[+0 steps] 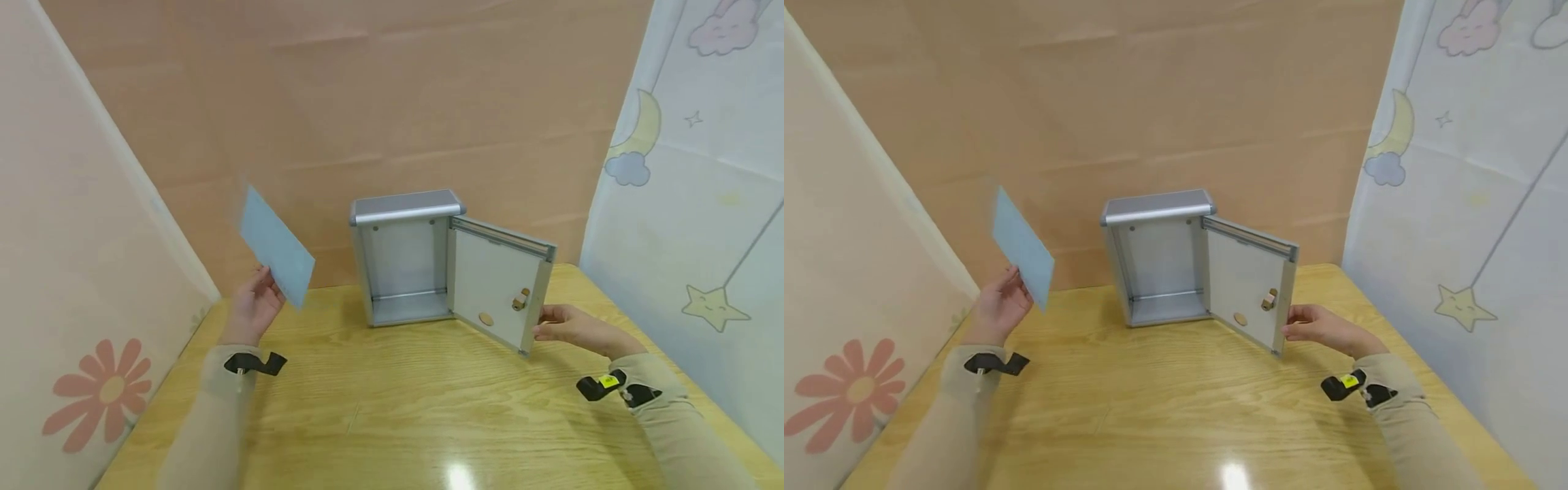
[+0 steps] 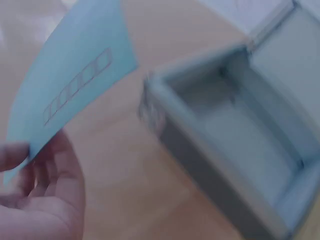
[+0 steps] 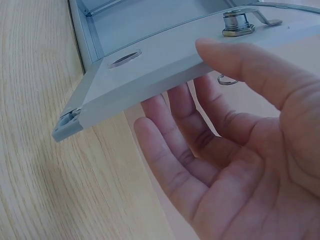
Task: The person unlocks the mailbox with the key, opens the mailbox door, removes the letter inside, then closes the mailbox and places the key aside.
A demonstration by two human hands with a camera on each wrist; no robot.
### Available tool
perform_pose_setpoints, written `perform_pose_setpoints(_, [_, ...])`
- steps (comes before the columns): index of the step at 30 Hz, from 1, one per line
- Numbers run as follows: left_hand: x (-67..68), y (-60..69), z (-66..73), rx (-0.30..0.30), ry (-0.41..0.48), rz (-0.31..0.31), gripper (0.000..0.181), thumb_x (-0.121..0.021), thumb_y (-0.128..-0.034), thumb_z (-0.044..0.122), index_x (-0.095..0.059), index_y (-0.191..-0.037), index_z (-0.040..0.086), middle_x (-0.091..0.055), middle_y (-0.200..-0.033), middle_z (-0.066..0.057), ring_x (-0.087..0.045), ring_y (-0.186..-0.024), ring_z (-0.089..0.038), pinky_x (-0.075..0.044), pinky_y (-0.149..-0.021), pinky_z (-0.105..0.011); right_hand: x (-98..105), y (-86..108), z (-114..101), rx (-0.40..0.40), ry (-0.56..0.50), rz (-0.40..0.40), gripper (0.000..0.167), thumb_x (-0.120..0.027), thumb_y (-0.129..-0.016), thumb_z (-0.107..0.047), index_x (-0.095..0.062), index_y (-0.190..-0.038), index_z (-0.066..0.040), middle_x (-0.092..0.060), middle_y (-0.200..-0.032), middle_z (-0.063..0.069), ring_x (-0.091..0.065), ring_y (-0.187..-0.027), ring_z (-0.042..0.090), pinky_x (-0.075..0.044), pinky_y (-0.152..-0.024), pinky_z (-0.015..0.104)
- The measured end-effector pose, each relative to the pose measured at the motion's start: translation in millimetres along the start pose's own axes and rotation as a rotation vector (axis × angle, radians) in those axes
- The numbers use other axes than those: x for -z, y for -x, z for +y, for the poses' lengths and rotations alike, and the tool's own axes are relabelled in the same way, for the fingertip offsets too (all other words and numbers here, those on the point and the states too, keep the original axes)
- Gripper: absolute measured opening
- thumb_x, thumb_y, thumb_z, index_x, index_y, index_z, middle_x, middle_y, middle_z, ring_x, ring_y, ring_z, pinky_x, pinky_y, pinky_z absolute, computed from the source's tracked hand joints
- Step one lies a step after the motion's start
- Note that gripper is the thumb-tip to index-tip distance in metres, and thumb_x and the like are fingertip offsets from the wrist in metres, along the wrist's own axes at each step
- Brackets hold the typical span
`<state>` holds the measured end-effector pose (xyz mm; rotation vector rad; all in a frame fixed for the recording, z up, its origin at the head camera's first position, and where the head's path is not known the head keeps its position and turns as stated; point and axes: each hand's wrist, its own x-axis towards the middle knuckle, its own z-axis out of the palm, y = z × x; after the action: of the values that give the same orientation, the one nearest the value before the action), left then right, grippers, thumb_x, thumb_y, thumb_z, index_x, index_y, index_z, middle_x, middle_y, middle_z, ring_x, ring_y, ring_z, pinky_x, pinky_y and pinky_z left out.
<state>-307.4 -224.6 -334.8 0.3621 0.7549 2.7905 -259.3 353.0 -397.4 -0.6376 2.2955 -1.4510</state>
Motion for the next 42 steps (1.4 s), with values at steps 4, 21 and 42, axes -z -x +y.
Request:
perform_pose_setpoints(4, [44.6, 1.6, -5.2, 0.205, -0.304, 0.073, 0.018, -0.036, -0.1048, 0.008, -0.052, -0.098, 0.011, -0.068, -0.097, -0.004, -0.068, -0.091, -0.016, -0.056, -0.077, -0.028, -0.8, 1.9, -1.6, -0.003, -0.008, 0.002, 0.050, -0.049, -0.101, -0.010, -0.032, -0.137, 0.019, -0.052, -0.126, 0.023, -0.060, -0.108, 0.005, -0.051, -0.095, 0.032])
perform_pose_setpoints(21, [99.3, 2.7, -61.0, 0.462, -1.197, 0.315, 0.026, -0.054, -0.0980, 0.006, -0.049, -0.120, -0.007, -0.063, -0.102, -0.011, -0.062, -0.086, -0.017, -0.056, -0.076, -0.029, 0.3, -0.3, -1.1, -0.015, 0.010, 0.007, 0.052, -0.050, -0.101, -0.013, -0.031, -0.138, 0.019, -0.054, -0.124, 0.015, -0.060, -0.108, 0.003, -0.051, -0.095, 0.035])
perform_pose_setpoints(42, [90.0, -10.2, -76.2, 0.339, -1.954, 0.318, 0.026, -0.075, -0.0822, 0.010, -0.052, -0.088, 0.000, -0.060, -0.069, -0.007, -0.052, -0.058, -0.016, -0.044, -0.052, -0.025, 0.3, -0.2, -4.9, -0.026, -0.007, -0.007, 0.054, -0.049, -0.101, -0.011, -0.027, -0.137, 0.023, -0.053, -0.125, 0.019, -0.060, -0.108, 0.005, -0.051, -0.096, 0.036])
